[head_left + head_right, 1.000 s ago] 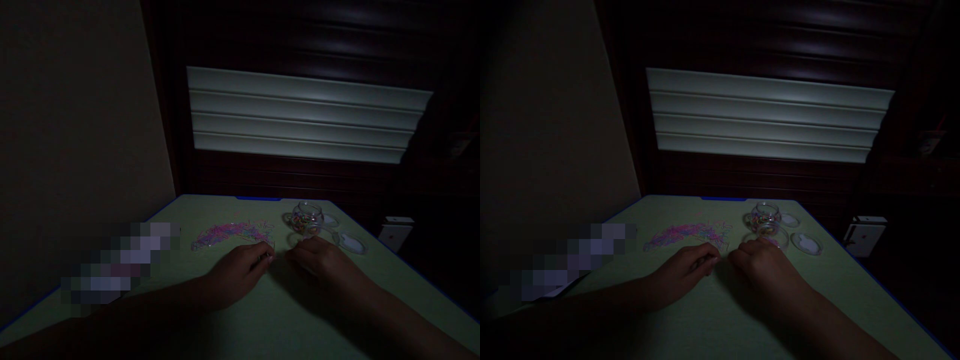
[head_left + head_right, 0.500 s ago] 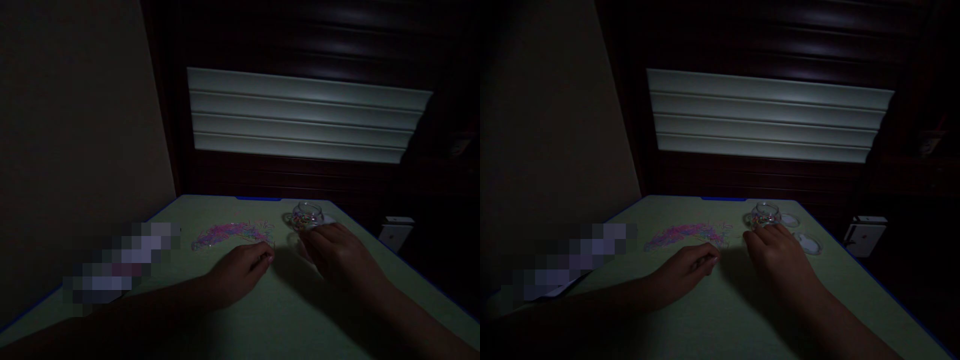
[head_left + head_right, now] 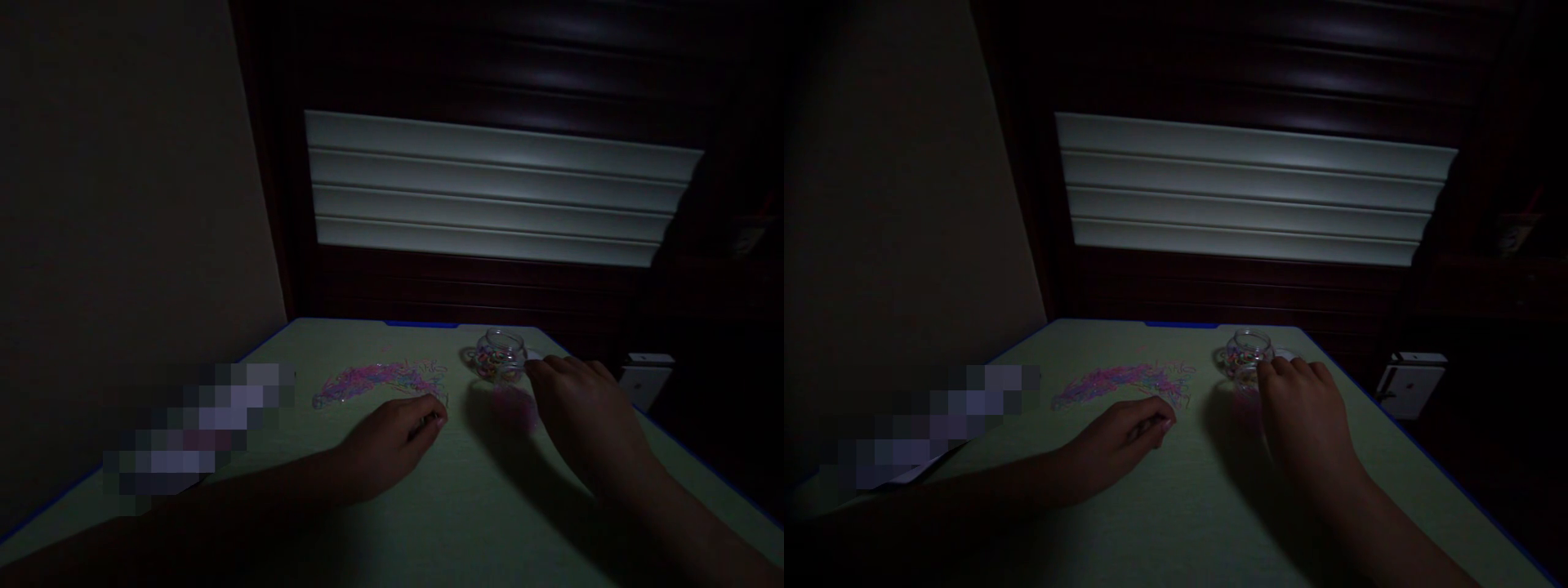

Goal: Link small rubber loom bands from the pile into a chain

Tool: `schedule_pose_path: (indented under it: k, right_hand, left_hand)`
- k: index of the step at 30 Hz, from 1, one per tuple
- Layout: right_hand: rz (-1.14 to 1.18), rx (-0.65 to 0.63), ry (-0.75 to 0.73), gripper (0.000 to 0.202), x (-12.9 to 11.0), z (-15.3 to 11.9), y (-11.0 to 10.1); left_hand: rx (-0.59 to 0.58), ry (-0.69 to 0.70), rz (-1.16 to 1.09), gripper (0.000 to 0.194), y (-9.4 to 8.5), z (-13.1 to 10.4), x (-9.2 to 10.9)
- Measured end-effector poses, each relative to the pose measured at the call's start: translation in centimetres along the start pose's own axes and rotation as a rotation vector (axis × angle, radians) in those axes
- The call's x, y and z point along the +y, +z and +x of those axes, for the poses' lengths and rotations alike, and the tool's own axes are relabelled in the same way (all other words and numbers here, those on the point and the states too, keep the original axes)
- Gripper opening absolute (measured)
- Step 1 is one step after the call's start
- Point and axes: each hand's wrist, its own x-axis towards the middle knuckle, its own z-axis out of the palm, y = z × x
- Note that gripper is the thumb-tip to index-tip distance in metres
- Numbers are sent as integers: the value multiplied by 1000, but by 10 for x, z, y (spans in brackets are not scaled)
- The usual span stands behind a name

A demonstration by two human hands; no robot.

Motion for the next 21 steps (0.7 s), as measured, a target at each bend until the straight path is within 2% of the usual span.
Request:
schedule_pose_path:
  k: [5,21]
  right_hand:
    - [21,42,-6,20,3,-1,3]
    - [91,67,-51,20,0,0,4]
  left_hand:
    - [12,-1,7,20,0,0,1]
    - [28,3,22,19,1,0,-1]
